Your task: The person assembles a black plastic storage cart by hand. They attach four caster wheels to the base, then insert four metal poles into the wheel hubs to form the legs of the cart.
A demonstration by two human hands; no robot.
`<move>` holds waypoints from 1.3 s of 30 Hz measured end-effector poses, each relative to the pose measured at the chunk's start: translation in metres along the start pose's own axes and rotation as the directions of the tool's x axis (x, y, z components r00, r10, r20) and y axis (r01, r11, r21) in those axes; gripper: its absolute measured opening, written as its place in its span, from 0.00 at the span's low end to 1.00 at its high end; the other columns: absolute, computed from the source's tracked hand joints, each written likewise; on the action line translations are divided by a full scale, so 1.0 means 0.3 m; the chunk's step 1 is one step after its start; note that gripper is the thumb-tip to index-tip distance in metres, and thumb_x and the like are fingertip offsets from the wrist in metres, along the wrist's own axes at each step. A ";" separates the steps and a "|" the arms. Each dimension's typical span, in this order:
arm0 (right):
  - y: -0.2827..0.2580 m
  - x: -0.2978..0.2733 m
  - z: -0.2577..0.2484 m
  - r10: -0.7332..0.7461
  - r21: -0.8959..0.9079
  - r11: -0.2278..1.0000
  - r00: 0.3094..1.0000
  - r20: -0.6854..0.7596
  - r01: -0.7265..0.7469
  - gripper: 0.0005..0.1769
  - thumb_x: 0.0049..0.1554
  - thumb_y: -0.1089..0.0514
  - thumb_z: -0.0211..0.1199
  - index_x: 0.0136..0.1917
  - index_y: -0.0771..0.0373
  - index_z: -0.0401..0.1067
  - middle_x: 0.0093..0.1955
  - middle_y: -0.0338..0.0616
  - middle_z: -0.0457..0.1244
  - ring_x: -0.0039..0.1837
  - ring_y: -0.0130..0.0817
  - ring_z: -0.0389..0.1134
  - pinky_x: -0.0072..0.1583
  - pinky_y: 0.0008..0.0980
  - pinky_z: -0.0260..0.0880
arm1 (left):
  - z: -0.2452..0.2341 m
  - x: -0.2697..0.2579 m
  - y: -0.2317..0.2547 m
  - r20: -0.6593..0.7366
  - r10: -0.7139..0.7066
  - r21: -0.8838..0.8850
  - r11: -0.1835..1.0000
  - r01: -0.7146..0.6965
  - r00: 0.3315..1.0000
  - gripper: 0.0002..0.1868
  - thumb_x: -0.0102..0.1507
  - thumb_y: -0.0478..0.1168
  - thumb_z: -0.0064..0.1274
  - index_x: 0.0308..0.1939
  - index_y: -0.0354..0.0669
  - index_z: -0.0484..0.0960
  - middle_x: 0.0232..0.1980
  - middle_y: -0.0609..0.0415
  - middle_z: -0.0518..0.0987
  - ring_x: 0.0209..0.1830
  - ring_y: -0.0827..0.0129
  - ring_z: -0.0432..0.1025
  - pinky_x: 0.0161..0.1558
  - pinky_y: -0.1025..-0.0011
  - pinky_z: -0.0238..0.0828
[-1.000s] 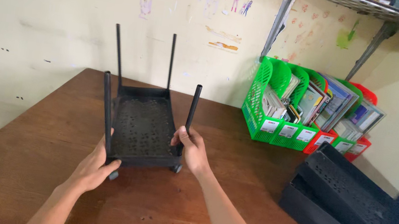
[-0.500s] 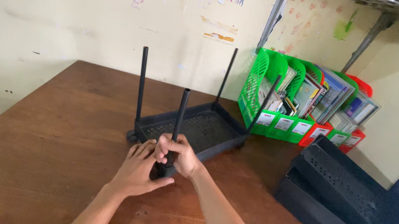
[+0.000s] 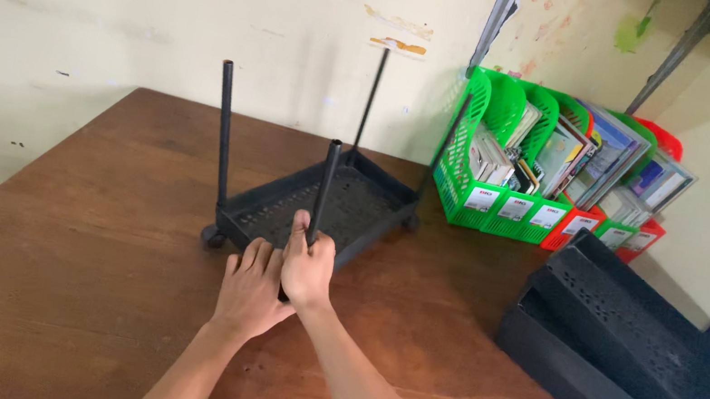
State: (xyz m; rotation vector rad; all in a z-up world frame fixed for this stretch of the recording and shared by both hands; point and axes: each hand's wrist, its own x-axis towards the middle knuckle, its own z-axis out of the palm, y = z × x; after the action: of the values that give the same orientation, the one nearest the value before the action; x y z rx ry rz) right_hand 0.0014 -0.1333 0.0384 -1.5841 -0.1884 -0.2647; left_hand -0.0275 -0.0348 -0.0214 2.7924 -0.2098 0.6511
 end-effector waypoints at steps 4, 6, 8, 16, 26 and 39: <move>0.005 -0.004 0.051 -0.004 -0.129 0.991 0.983 -0.185 -0.020 0.36 0.66 0.36 0.51 0.25 0.62 0.56 0.22 0.39 0.54 0.28 0.28 0.53 0.32 0.36 0.57 | -0.016 -0.018 -0.014 -0.061 0.035 -0.018 0.999 -0.036 0.998 0.34 0.52 0.54 0.67 0.55 0.42 0.73 0.59 0.47 0.72 0.68 0.53 0.61 0.61 0.55 0.60; -0.006 -0.001 0.041 0.038 -0.067 0.997 0.995 -0.092 -0.044 0.35 0.66 0.38 0.53 0.26 0.62 0.58 0.24 0.39 0.55 0.29 0.28 0.55 0.34 0.34 0.59 | -0.030 -0.021 -0.012 -0.096 0.054 -0.051 0.997 -0.059 0.994 0.36 0.50 0.55 0.67 0.55 0.40 0.73 0.58 0.44 0.71 0.66 0.50 0.60 0.61 0.54 0.60; -0.034 0.019 0.013 0.049 0.080 0.995 0.991 0.121 -0.059 0.31 0.67 0.41 0.56 0.29 0.61 0.59 0.27 0.38 0.55 0.31 0.27 0.54 0.36 0.32 0.57 | -0.046 -0.007 -0.005 -0.131 0.055 -0.082 0.995 -0.066 0.990 0.40 0.48 0.57 0.67 0.57 0.38 0.73 0.58 0.42 0.70 0.65 0.47 0.59 0.61 0.52 0.58; -0.224 0.209 -0.097 -0.263 0.463 0.868 0.623 0.736 -0.181 0.26 0.62 0.38 0.58 0.36 0.59 0.60 0.33 0.37 0.53 0.37 0.31 0.54 0.42 0.32 0.56 | -0.093 0.031 -0.002 -0.167 0.244 -0.059 0.965 -0.257 0.955 0.31 0.56 0.64 0.55 0.44 0.39 0.83 0.50 0.44 0.78 0.64 0.56 0.67 0.68 0.46 0.48; -0.265 0.129 0.055 -0.049 0.260 0.965 0.981 0.185 -0.001 0.33 0.66 0.38 0.56 0.28 0.59 0.55 0.24 0.35 0.50 0.27 0.26 0.50 0.30 0.32 0.49 | -0.055 0.084 -0.031 -0.083 0.175 -0.102 0.978 -0.183 0.981 0.21 0.60 0.55 0.55 0.28 0.40 0.83 0.29 0.49 0.81 0.39 0.58 0.75 0.49 0.59 0.65; -0.307 0.154 -0.030 -0.201 0.254 0.963 0.856 0.476 0.085 0.26 0.68 0.40 0.57 0.38 0.63 0.68 0.35 0.37 0.62 0.38 0.28 0.59 0.42 0.33 0.60 | -0.099 0.091 -0.016 0.054 0.190 -0.132 0.974 -0.182 0.980 0.22 0.64 0.58 0.50 0.28 0.45 0.84 0.31 0.53 0.82 0.41 0.59 0.74 0.50 0.60 0.63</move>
State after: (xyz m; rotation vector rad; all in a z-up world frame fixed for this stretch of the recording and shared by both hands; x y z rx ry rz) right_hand 0.0193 -0.1414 0.1399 -1.3848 -0.7208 0.0604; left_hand -0.0146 -0.0239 0.0156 2.6947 -0.5137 0.5657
